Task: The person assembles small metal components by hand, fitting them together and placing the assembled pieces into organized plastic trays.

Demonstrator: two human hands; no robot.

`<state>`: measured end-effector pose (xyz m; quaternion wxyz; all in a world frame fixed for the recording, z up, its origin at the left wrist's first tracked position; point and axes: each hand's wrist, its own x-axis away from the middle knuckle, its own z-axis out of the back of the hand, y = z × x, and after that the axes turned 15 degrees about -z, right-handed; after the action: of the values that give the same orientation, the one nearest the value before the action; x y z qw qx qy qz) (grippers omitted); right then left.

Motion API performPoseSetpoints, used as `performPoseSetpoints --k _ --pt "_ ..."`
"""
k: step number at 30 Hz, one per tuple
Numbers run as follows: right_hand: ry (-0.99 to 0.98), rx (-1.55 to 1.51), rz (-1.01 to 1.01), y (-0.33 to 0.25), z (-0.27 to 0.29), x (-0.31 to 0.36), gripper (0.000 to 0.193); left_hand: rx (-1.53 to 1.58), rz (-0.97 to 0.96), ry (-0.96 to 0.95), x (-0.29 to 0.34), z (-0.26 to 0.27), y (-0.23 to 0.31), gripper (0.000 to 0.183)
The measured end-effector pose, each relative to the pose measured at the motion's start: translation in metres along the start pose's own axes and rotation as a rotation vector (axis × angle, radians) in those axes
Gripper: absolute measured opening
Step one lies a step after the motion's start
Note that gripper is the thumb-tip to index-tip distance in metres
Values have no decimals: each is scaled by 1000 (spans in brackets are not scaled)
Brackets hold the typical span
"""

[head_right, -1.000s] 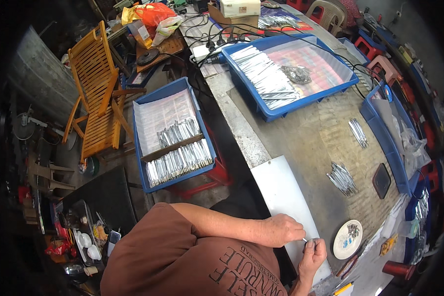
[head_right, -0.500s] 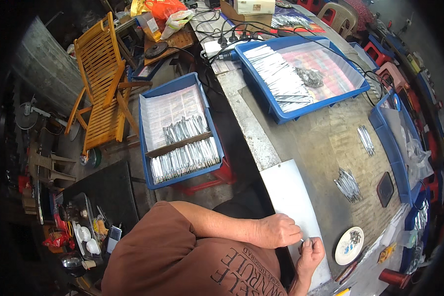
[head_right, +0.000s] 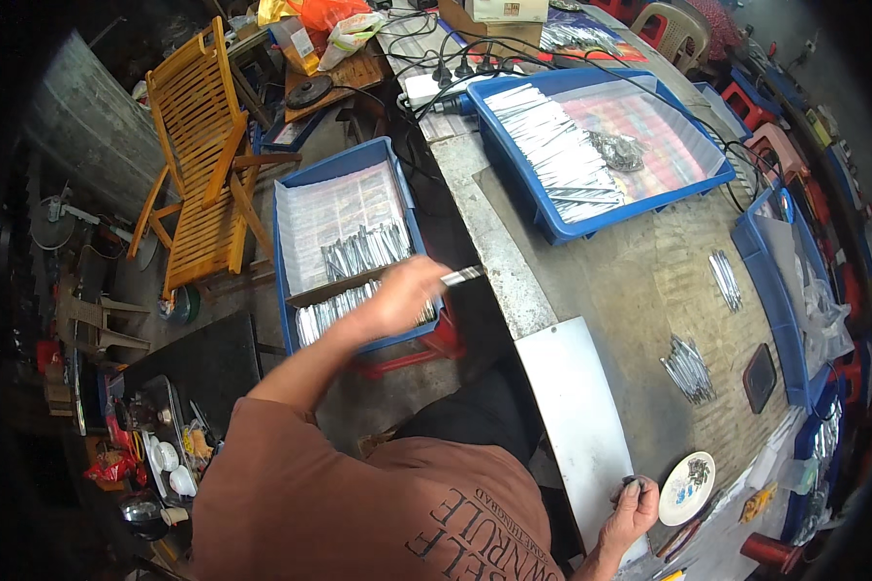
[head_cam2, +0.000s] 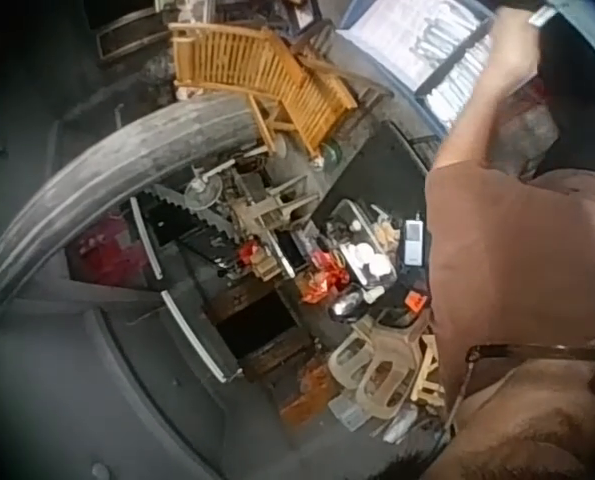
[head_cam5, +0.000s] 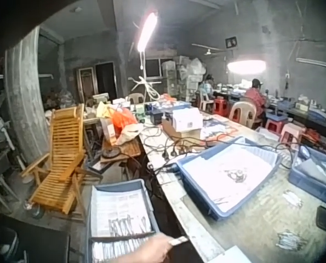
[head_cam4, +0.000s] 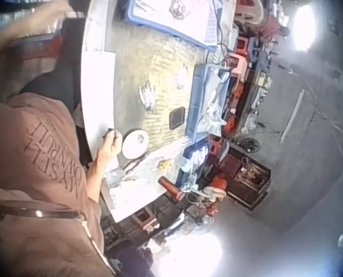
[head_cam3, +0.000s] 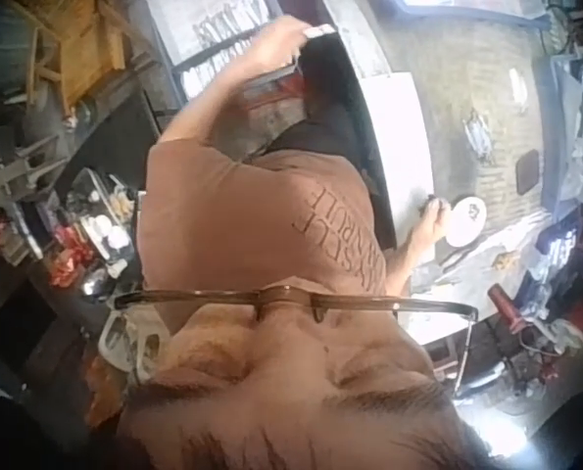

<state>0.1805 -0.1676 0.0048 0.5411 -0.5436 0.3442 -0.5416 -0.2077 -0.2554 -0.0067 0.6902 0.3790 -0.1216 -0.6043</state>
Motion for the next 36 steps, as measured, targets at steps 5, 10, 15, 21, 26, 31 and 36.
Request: performPoseSetpoints --k 5,10,15,21,26,31,36 --pt "0 14 20 1 -3 -2 14 -341 161 80 12 49 -102 12" --pt "2 76 18 -2 -7 1 15 -280 454 78 19 72 -162 19" --pt "39 94 16 0 -8 2 16 -182 581 5 17 67 -193 23" --pt "3 109 -6 2 -10 0 15 -328 579 -169 13 64 -195 23" --pt "15 95 -17 2 -7 4 15 -436 448 -5 9 45 -204 27" --pt "79 95 1 3 3 6 13 -332 414 226 -2 29 -187 22" --pt "86 122 -52 -7 4 4 11 -149 168 287 -22 15 -115 15"
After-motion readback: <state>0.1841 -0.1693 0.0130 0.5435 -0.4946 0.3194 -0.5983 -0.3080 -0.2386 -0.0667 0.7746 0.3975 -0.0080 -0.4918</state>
